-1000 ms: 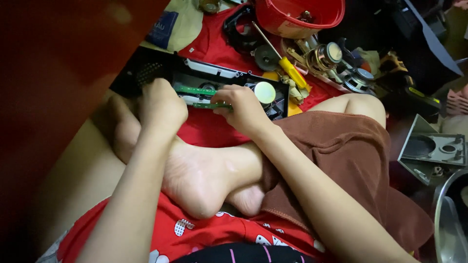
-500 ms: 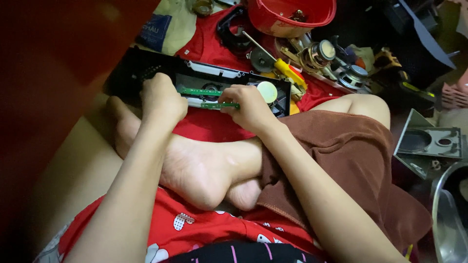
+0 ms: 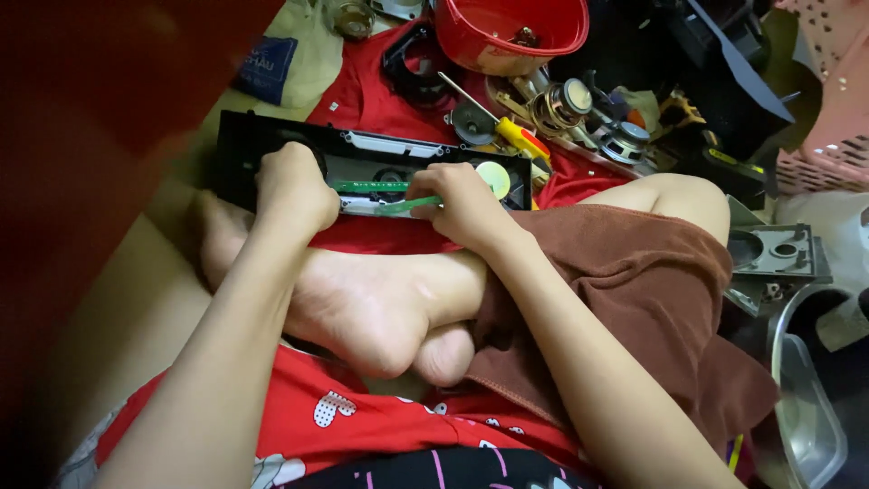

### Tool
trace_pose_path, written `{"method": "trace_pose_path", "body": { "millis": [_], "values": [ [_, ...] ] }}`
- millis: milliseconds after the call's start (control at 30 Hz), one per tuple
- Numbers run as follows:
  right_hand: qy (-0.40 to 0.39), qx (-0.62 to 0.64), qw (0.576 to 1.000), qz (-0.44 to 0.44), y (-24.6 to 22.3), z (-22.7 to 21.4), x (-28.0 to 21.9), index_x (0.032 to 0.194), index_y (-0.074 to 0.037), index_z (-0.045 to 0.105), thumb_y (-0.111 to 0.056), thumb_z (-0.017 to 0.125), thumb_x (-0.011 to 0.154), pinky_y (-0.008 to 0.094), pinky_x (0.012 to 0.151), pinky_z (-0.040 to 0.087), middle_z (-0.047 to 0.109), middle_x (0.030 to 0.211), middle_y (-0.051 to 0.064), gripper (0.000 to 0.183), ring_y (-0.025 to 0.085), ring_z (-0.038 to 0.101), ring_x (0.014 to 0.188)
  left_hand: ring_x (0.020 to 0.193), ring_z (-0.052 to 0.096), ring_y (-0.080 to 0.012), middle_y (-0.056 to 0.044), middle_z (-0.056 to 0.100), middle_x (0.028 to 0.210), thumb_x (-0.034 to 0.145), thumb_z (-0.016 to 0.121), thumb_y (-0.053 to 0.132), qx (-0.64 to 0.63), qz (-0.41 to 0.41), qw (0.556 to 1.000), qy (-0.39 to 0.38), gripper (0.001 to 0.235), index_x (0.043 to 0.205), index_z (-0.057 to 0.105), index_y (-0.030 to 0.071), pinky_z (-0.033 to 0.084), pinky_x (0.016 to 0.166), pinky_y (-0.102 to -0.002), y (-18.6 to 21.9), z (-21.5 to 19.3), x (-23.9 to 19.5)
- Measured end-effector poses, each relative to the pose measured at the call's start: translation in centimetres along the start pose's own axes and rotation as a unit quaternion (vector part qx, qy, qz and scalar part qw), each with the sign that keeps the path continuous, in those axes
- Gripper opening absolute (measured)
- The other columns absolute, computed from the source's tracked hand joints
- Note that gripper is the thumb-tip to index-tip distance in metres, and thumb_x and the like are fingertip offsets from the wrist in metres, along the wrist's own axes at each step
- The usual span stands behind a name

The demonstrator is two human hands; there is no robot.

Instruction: The person sits on the floor and disassembles speaker units, using a screwdriver to remove screws and prying components off a speaker frame by hand. They handle small parts and place removed screws and pieces into a red bowl, sorting through the collected hardware at the end.

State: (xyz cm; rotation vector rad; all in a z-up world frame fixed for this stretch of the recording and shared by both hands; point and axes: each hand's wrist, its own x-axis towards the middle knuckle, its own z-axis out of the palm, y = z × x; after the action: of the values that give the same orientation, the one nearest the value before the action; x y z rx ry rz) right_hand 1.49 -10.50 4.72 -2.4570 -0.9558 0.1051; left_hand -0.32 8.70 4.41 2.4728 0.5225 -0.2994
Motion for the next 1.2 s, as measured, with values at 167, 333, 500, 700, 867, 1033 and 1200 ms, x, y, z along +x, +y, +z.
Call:
{"method": "trace_pose_path", "body": {
  "millis": [167,333,500,700,867,1033,1200],
  "values": [
    [0.068,0.034,0.997,0.006,0.2,-1.0,-1.6,0.077,-0.010,0.063,-0.013,0.073,0.068,0.040,0.064,0.047,0.059,0.071,0.009,0.013,0.033,0.060,0.069,0.083,0.061,-0.0394,-0.025,0.061,0.086,0.075,0.059,0.001,0.002,0.014,1.000,-0.007,0.024,0.095,0.059,-0.011,0.054,0.063,-0.047,0.5,0.4,0.6],
    [0.114,0.009,0.993,0.010,-1.2,-0.2,-1.5,0.077,-0.013,0.066,-0.015,0.074,0.068,0.037,0.065,0.048,0.060,0.077,0.007,0.013,0.028,0.060,0.071,0.081,0.062,-0.0369,-0.023,0.061,0.083,0.073,0.057,0.000,0.005,-0.001,1.000,-0.013,0.023,0.093,0.059,-0.010,0.053,0.063,-0.044,-0.2,0.3,1.5],
    [0.039,-0.058,0.997,0.025,-1.8,1.7,1.0,0.077,-0.015,0.070,-0.018,0.074,0.067,0.036,0.063,0.050,0.059,0.074,0.001,0.012,0.026,0.061,0.070,0.079,0.062,-0.0336,-0.019,0.061,0.079,0.071,0.056,-0.001,-0.002,-0.026,0.999,-0.026,0.022,0.091,0.059,-0.009,0.053,0.063,-0.040,-0.5,0.4,3.1],
    [0.032,-0.042,0.999,0.014,-1.0,3.2,2.1,0.079,-0.015,0.070,-0.019,0.072,0.069,0.039,0.061,0.051,0.061,0.072,0.002,0.011,0.028,0.063,0.071,0.077,0.062,-0.0303,-0.015,0.061,0.076,0.069,0.054,-0.002,-0.020,-0.058,0.997,-0.038,0.021,0.089,0.060,-0.007,0.052,0.063,-0.037,-0.6,0.4,4.6],
    [0.040,-0.075,0.995,0.061,-1.3,4.2,2.3,0.076,-0.020,0.069,-0.025,0.070,0.069,0.042,0.061,0.052,0.060,0.070,0.000,0.009,0.027,0.063,0.071,0.077,0.062,-0.0322,-0.018,0.062,0.077,0.068,0.052,-0.001,0.026,-0.018,0.999,-0.025,0.023,0.089,0.062,-0.005,0.053,0.063,-0.039,-1.0,0.7,4.3],
    [0.047,-0.079,0.992,0.088,-2.0,4.0,2.3,0.076,-0.019,0.070,-0.025,0.070,0.068,0.043,0.058,0.052,0.061,0.069,-0.001,0.009,0.027,0.063,0.069,0.080,0.063,-0.0359,-0.021,0.063,0.079,0.068,0.054,0.000,0.065,0.023,0.998,-0.012,0.024,0.088,0.063,-0.008,0.053,0.064,-0.041,-0.2,0.9,4.4],
    [0.064,-0.118,0.989,0.054,-2.1,4.1,2.0,0.073,-0.019,0.070,-0.024,0.067,0.071,0.041,0.056,0.053,0.057,0.067,-0.001,0.006,0.027,0.062,0.066,0.085,0.061,-0.0342,-0.021,0.062,0.085,0.068,0.055,-0.001,0.016,-0.019,0.999,-0.032,0.027,0.092,0.060,-0.009,0.051,0.070,-0.041,-0.2,0.6,3.6]
  ]
}}
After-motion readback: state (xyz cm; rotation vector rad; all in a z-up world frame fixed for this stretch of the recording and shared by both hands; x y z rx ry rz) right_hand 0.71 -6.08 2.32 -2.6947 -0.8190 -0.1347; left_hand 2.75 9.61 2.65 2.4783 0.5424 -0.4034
